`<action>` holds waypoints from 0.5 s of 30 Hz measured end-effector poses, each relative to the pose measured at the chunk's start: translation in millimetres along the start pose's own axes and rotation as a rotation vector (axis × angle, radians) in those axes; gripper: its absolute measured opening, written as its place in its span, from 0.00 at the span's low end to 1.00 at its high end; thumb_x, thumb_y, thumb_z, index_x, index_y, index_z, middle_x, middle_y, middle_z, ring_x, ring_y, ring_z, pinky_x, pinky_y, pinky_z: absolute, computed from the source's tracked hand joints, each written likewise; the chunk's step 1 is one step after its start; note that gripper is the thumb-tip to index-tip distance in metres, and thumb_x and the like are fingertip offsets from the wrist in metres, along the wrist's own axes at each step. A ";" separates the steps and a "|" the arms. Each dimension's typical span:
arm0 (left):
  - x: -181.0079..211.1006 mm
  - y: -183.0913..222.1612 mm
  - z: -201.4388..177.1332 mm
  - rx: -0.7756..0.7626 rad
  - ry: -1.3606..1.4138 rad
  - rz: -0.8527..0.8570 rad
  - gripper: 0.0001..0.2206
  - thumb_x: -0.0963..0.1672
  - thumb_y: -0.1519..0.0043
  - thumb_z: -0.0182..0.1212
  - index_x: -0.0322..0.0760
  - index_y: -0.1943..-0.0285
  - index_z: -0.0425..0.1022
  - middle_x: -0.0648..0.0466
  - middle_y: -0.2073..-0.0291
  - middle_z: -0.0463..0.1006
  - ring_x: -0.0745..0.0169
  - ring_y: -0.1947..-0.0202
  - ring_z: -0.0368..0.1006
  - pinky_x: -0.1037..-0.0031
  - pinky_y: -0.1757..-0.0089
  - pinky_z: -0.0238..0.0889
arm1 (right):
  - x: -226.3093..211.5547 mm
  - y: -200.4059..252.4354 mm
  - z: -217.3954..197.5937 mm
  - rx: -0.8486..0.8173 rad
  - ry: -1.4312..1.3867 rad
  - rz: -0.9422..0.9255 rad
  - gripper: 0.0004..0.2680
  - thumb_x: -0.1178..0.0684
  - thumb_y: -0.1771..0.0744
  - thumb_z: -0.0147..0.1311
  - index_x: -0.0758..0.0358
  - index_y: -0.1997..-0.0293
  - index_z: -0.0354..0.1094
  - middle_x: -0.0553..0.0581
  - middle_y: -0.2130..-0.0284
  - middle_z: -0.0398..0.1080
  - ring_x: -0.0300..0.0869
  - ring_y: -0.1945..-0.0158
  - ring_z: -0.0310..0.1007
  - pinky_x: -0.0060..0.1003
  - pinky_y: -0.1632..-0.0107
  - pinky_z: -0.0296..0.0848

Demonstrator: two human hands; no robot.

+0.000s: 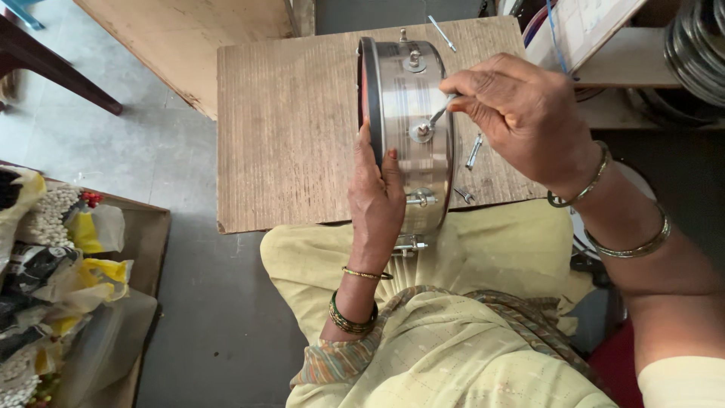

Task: The person assembles a snare drum by fitting the drum head and rim onto the shell, then inserting and tightening tension rods with a small wrench while rotating the drum on a wooden surface.

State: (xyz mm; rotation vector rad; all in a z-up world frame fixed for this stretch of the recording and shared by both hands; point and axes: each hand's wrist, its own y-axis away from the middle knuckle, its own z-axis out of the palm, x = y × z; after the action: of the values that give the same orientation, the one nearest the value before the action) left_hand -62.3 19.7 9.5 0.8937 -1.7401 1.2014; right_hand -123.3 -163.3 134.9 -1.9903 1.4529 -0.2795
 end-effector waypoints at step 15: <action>-3.8 -1.4 4.5 0.015 -0.025 0.031 0.24 0.40 0.28 0.53 0.32 0.23 0.55 0.34 0.41 0.75 0.40 0.58 0.79 0.62 0.59 0.72 | -24.7 -19.8 2.5 -0.085 0.021 -0.027 0.06 0.58 0.30 0.65 0.64 0.50 0.73 0.57 0.63 0.73 0.47 0.62 0.76 0.36 0.61 0.74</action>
State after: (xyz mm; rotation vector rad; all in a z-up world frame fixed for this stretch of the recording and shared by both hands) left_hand -60.5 15.5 5.7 0.8971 -1.7726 1.2293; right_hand -115.7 -136.5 150.0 -2.0822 1.4736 -0.2547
